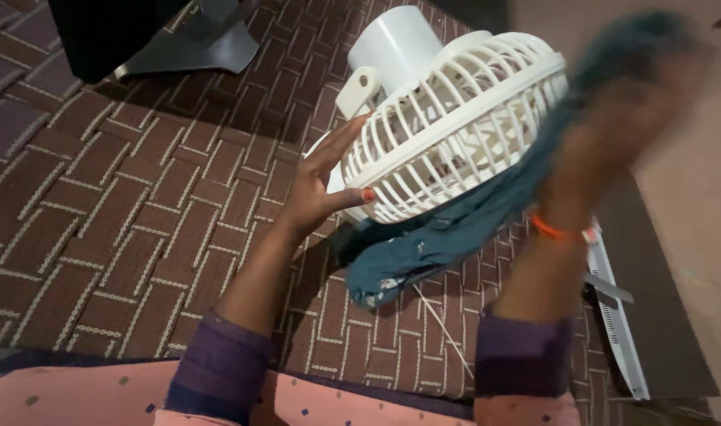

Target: The person wipes the front and back grilles of a small white desk fan with a blue cloth, then cleans the base and the power cord.

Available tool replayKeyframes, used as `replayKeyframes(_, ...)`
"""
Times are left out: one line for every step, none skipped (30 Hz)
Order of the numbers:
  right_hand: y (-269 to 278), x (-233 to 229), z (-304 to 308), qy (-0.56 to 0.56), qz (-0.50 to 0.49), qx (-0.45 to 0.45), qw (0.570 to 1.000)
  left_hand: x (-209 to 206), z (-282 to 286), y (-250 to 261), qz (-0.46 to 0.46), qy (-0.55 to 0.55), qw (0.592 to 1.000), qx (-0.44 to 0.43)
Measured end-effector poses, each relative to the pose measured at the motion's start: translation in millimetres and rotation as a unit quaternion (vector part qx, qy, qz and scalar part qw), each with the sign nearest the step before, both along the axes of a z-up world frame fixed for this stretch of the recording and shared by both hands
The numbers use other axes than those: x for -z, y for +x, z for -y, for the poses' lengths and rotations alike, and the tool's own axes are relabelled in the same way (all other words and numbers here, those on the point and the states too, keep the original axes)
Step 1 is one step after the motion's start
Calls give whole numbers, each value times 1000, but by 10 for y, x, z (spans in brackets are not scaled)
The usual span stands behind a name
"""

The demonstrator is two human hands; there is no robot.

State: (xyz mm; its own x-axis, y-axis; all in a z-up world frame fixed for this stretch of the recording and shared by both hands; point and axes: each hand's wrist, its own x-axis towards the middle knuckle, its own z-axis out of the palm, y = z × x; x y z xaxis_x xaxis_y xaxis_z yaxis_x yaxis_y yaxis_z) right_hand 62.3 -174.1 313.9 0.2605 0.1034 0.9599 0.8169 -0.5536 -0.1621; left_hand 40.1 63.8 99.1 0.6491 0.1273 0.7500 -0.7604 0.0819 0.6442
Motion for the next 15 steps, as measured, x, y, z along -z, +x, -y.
replayKeyframes(70, -25, -106, -31, -74, 22, 997, 17, -10, 7, -6, 0, 1000, -6)
replayKeyframes(98, -13, -186, -63, -146, 45, 986, 30, -16, 16, -11, 0, 1000, -11)
replayKeyframes(16, 113, -207, -87, -50, 101, 990, 49, -13, 15, -1, 7, 1000, -16)
replayKeyframes(-107, 293, -214, -112, 47, 153, 981, 68, -12, 14, 9, 14, 1000, -23)
replayKeyframes(-193, 455, -230, -89, 45, 152, 983, 76, -1, 28, 20, 21, 999, -30)
replayKeyframes(-282, 633, -232, -64, 38, 151, 986, 87, 9, 36, 15, 24, 999, -33)
replayKeyframes(-390, 842, -234, -54, 48, 138, 988, 88, 24, 51, 10, 27, 999, -35)
replayKeyframes(-493, 1086, -262, -40, 53, 133, 989, 105, 56, 36, 1, 34, 999, -31)
replayKeyframes(-491, 1312, -370, -6, 67, 91, 994, 125, 78, -2, -10, 7, 1000, -3)
replayKeyframes(-439, 1486, -482, 33, 88, 46, 995, 108, 68, -7, -14, -19, 999, 24)
replayKeyframes(-461, 1651, -533, -13, 92, 70, 993, 88, 55, -12, -19, -45, 997, 52)
replayKeyframes(-549, 1822, -563, -61, 96, 89, 989, 74, 41, -18, -19, -40, 998, 42)
replayKeyframes(-667, 1970, -578, -110, 100, 109, 983, 65, 11, -26, -20, -35, 999, 32)
replayKeyframes(-742, 2046, -562, -161, 106, 123, 973, 54, -2, -22, -18, -35, 999, 19)
replayKeyframes(-802, 2070, -519, -157, 91, 105, 978, 47, 11, -26, -15, -26, 999, 15)
